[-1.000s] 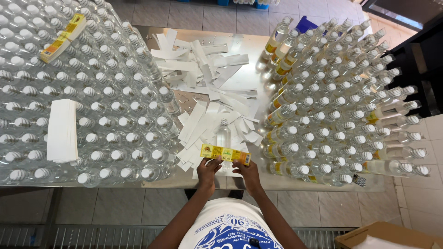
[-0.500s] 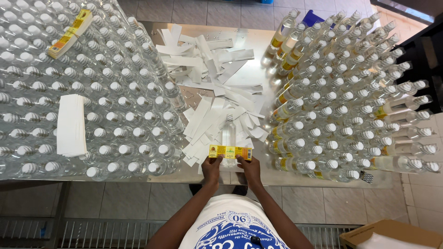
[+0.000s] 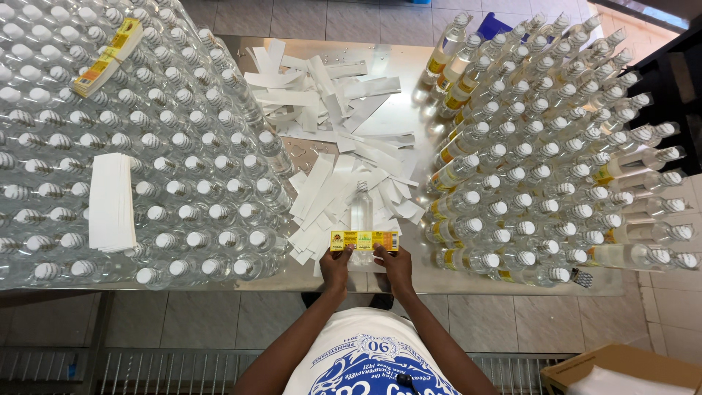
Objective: The person repeatedly picks up clear plastic bottles, applies yellow labels to them by hand, and places the labeled bottles into a growing stack on the right side of the table. The process is performed one at a time in a repetitive loop.
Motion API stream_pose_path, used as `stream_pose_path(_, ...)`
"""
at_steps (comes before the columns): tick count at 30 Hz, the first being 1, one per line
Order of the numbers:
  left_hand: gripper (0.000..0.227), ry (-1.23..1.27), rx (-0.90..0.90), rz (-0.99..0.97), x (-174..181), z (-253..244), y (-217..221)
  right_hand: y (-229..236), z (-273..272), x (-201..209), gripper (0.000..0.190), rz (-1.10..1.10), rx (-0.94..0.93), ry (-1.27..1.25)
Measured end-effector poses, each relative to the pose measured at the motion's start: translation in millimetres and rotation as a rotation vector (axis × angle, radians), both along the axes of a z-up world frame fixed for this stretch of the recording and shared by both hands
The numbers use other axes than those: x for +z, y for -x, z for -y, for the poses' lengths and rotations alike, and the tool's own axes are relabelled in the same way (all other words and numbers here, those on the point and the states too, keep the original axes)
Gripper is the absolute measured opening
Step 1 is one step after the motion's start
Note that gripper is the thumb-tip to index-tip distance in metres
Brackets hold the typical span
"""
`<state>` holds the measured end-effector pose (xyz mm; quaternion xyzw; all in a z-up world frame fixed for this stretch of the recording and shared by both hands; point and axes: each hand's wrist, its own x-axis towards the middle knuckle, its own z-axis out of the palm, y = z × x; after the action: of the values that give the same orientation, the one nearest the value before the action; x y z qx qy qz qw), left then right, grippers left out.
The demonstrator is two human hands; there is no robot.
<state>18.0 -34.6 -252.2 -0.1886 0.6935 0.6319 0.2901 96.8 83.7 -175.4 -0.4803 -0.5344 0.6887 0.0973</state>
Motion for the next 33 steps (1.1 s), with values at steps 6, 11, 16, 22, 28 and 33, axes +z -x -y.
stream_pose_path(6, 0.044, -0.004, 0.006, 0.006, 6.2, -0.8, -0.9, 0.2, -0.4, 3.6, 0.052, 0.011, 0.006, -0.003)
stream_pose_path(11, 0.045, -0.008, 0.011, 0.01, 7.6, -1.9, -1.0, 1.8, -4.1, -8.6, 0.053, 0.025, -0.008, 0.006)
stream_pose_path(16, 0.043, -0.018, 0.012, 0.026, 16.3, -4.0, -0.9, 4.3, -5.2, -12.2, 0.049, 0.081, -0.004, 0.01)
stream_pose_path(22, 0.044, -0.007, -0.049, 0.043, 3.5, -4.8, 4.6, 1.2, -4.4, -30.0, 0.05, 0.035, -0.013, 0.05)
stream_pose_path(28, 0.042, -0.295, 0.09, 0.063, 63.3, -0.6, 7.7, 1.9, -0.9, -1.1, 0.076, -0.128, -0.035, 0.106)
stream_pose_path(33, 0.034, -0.411, 0.063, -0.059, 102.8, -0.4, 20.9, 17.7, 1.3, 53.0, 0.1, -0.296, -0.032, 0.052)
